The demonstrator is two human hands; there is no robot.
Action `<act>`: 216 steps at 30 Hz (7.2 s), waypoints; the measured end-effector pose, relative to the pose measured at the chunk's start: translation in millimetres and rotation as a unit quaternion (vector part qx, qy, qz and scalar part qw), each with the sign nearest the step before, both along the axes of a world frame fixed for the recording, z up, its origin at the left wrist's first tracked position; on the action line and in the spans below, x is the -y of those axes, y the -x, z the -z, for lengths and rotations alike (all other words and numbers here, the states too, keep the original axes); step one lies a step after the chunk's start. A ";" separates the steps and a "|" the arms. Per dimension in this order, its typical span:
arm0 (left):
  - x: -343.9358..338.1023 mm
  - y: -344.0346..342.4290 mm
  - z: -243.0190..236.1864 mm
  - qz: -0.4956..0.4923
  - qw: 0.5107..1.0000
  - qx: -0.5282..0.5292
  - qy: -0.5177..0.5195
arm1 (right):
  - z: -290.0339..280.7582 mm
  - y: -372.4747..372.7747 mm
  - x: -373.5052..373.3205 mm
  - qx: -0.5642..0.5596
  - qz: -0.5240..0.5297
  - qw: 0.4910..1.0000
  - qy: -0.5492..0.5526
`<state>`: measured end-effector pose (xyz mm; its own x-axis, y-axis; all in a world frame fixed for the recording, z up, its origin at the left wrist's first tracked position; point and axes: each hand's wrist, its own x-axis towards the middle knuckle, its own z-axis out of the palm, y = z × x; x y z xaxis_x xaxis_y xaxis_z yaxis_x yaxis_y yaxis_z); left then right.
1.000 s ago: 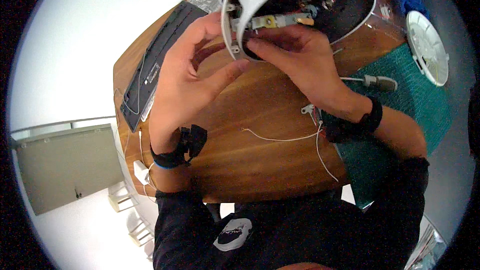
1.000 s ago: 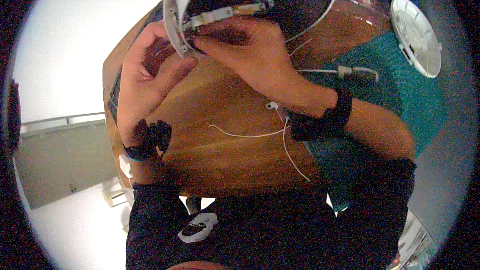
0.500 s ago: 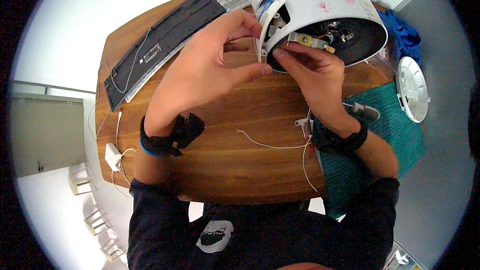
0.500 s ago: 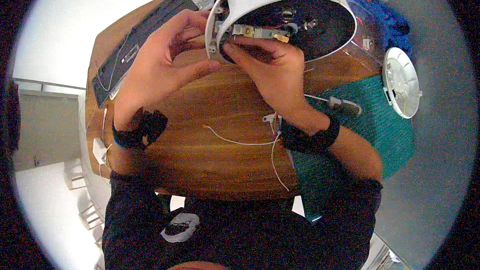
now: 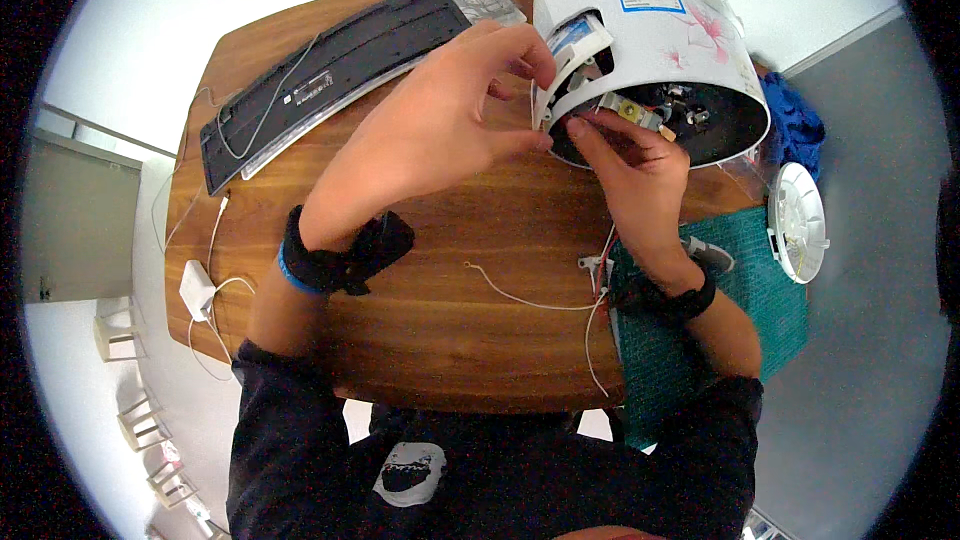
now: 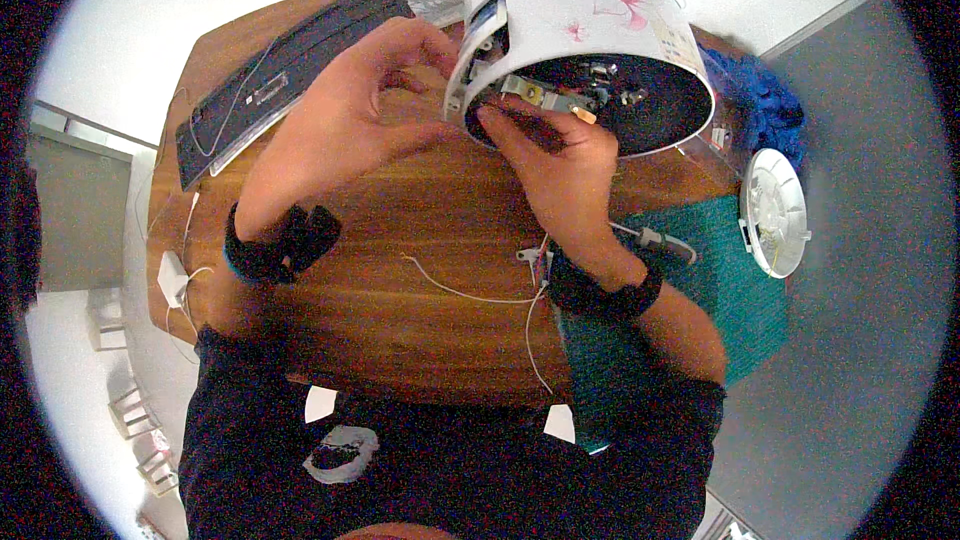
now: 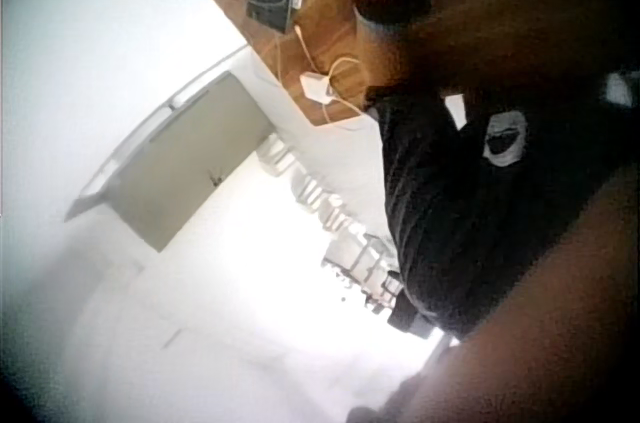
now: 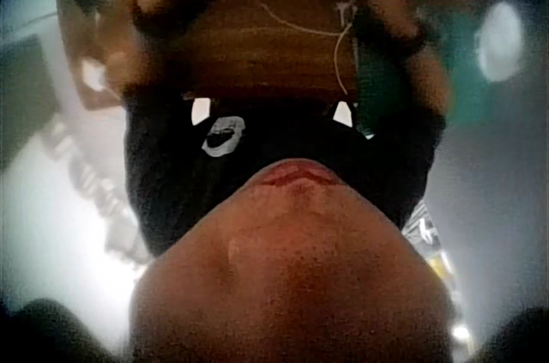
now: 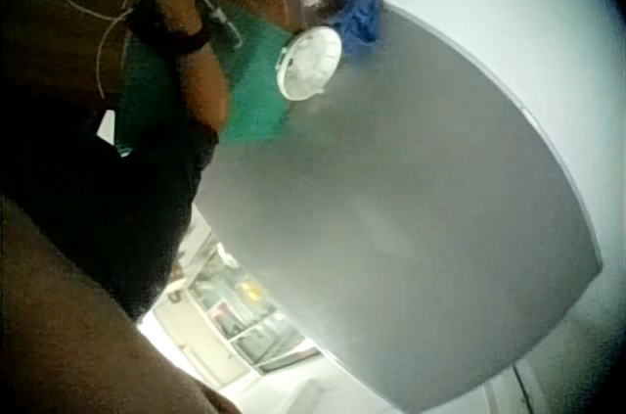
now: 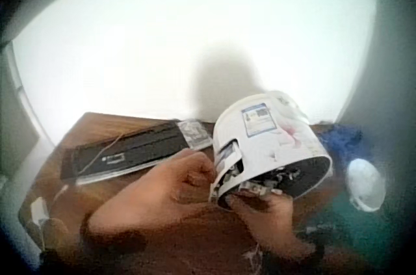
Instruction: The person repairs a white electronic device by manipulating its internal components. They use a screwdriver to adjust a metal bracket and secure wires inside the device's casing, then reassemble the plastic housing.
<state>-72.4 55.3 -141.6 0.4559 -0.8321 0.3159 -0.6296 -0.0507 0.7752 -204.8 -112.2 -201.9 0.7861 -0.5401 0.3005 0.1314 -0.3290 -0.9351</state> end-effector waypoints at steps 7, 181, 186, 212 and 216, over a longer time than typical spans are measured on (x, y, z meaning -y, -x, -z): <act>1.0 -3.9 6.1 0.036 0.999 -0.014 0.023 | -0.7 0.3 -1.3 0.023 -0.008 0.999 -0.033; -5.3 15.8 -17.5 -0.151 0.985 -0.025 -0.086 | 2.3 0.9 -20.8 -0.057 -0.218 0.897 -0.381; -1.9 16.0 -14.4 -0.143 0.986 -0.048 -0.068 | 10.1 0.7 -24.1 -0.042 -0.212 0.888 -0.406; -6.4 12.8 -11.3 -0.126 0.991 0.002 -0.053 | -7.7 6.8 -27.2 -0.096 -0.154 0.925 -0.333; -2.3 13.3 -11.8 -0.115 0.992 0.005 -0.058 | 3.8 8.1 -13.3 -0.034 -0.164 0.969 -0.180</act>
